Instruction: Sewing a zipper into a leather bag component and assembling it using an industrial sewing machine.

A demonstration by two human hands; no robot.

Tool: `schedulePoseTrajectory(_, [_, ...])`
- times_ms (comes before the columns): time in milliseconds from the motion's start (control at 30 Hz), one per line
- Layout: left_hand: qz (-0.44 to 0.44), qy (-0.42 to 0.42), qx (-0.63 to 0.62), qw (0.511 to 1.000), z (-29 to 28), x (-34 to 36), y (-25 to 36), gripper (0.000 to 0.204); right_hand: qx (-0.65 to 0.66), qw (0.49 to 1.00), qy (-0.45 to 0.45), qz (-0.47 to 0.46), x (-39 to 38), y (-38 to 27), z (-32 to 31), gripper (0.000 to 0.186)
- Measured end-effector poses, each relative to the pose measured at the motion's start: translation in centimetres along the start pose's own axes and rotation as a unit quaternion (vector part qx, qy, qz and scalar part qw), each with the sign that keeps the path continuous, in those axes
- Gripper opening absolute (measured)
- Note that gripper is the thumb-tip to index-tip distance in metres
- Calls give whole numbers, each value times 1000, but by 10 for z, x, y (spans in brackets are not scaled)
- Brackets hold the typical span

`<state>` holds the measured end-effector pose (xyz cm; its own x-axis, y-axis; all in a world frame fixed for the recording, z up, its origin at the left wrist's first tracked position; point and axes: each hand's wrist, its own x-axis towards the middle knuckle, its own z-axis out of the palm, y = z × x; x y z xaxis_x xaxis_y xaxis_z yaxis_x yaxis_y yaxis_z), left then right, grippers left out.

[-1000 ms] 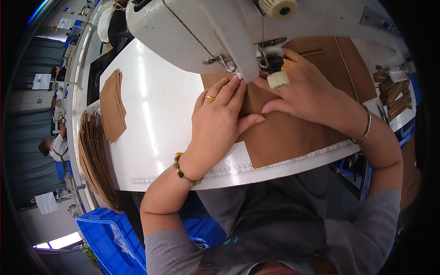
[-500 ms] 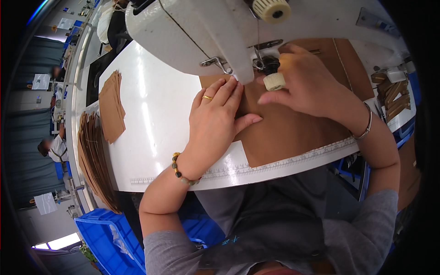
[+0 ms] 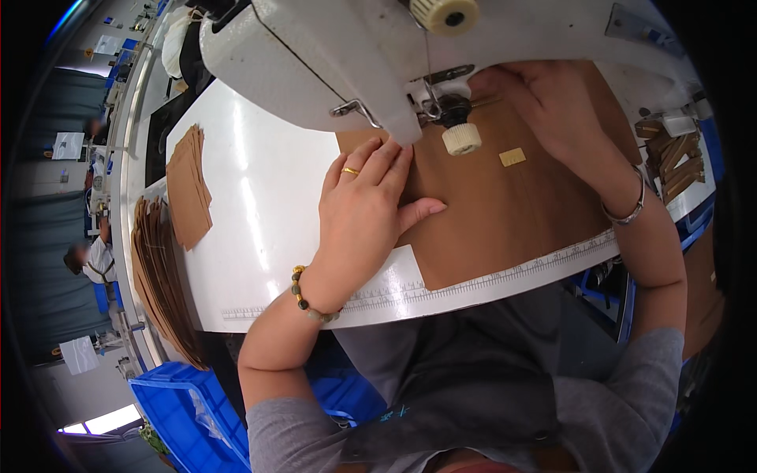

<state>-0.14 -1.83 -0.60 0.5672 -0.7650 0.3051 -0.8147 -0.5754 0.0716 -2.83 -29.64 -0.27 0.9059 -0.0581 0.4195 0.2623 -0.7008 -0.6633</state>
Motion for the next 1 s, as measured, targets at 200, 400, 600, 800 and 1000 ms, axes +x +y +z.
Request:
schedulePoseTrajectory(200, [-4, 3, -5, 1000, -2, 0, 0, 71, -127, 982, -54, -129, 12, -18, -13, 41])
schedulePoseTrajectory(400, [-1, 3, 2, 1000, -3, 3, -1, 71, -191, 954, -200, -111, 12, -15, -17, 46])
schedulePoseTrajectory(600, [-1, 9, -8, 1000, -2, 3, 0, 69, -185, 937, -213, -206, -3, -24, -10, 40])
schedulePoseTrajectory(800, [3, -4, -1, 1000, -1, 0, -7, 67, -94, 935, -193, -283, -45, -89, 11, 43])
schedulePoseTrajectory(1000, [-8, 8, -77, 997, 5, -5, -9, 46, 1, 980, -18, -200, -45, -130, 39, 101])
